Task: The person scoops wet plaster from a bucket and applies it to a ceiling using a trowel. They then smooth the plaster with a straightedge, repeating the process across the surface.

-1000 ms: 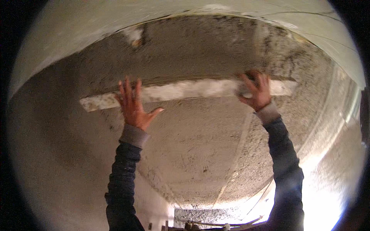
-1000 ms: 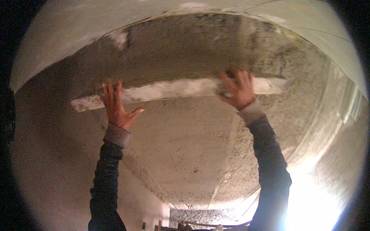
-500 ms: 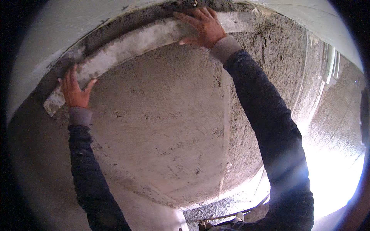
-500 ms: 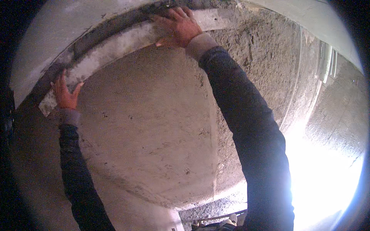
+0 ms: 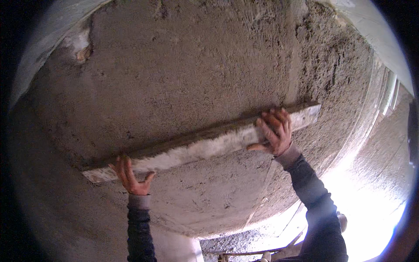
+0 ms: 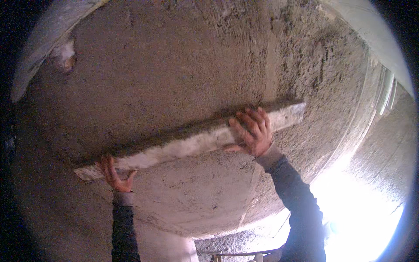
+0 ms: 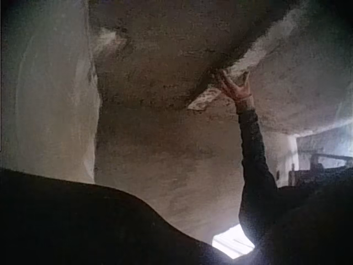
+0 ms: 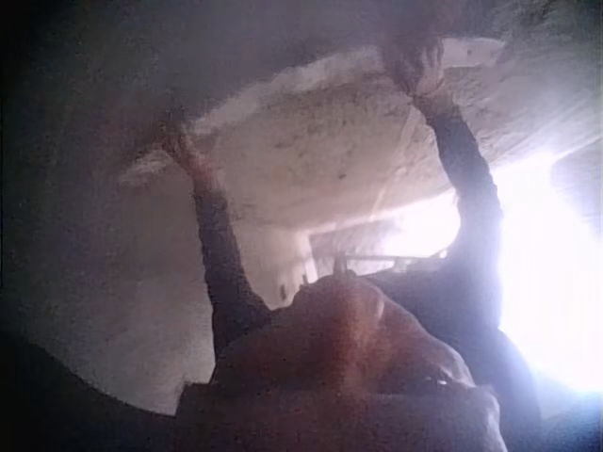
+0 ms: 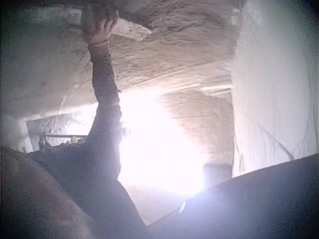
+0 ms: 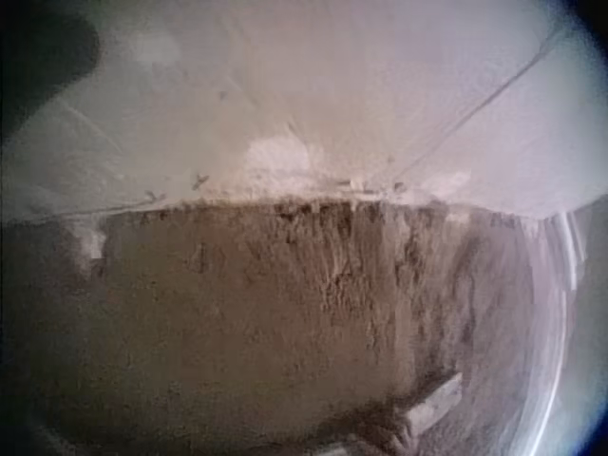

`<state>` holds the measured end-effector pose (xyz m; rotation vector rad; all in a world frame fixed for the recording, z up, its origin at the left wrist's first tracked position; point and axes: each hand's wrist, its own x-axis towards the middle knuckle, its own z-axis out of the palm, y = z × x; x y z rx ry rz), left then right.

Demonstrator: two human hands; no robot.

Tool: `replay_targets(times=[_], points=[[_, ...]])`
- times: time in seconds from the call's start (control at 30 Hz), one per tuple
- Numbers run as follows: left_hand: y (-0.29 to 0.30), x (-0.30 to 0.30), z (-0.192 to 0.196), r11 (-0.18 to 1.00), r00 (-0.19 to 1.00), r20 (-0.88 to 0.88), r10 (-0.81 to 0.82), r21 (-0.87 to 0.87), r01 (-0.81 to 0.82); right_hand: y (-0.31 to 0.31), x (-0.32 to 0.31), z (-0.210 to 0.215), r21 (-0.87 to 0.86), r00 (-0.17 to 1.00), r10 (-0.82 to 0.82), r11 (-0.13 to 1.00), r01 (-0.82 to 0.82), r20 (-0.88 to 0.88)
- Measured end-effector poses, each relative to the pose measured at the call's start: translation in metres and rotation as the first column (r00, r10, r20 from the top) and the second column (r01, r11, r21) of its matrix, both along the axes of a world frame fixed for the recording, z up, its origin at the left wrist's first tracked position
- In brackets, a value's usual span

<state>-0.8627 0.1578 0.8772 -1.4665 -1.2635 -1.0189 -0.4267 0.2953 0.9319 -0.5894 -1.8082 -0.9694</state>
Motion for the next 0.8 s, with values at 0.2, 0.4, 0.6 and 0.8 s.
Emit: replay_targets(times=[0.2,0.4,0.6,0.8], points=[[-0.003,0.003,0.068,0.999,0.999,0.033,-0.025,0.037,0.024,0.0,-0.006,0.042,0.03,0.998,0.055,0.998,-0.054,-0.03],[0.025,-0.009,0.255,0.957,0.994,-0.038,-0.098,0.27,0.105,0.018,-0.004,0.245,0.295,1.0,0.015,0.955,-0.01,-0.016],[0.018,-0.024,0.26,0.94,0.975,-0.176,-0.133,0.289,0.18,0.007,-0.013,0.219,0.202,0.996,0.086,0.976,-0.079,-0.025],[0.02,-0.013,0.021,0.987,0.995,0.028,-0.094,0.131,0.089,0.0,0.001,0.022,-0.005,0.991,-0.103,0.995,0.104,0.08]])
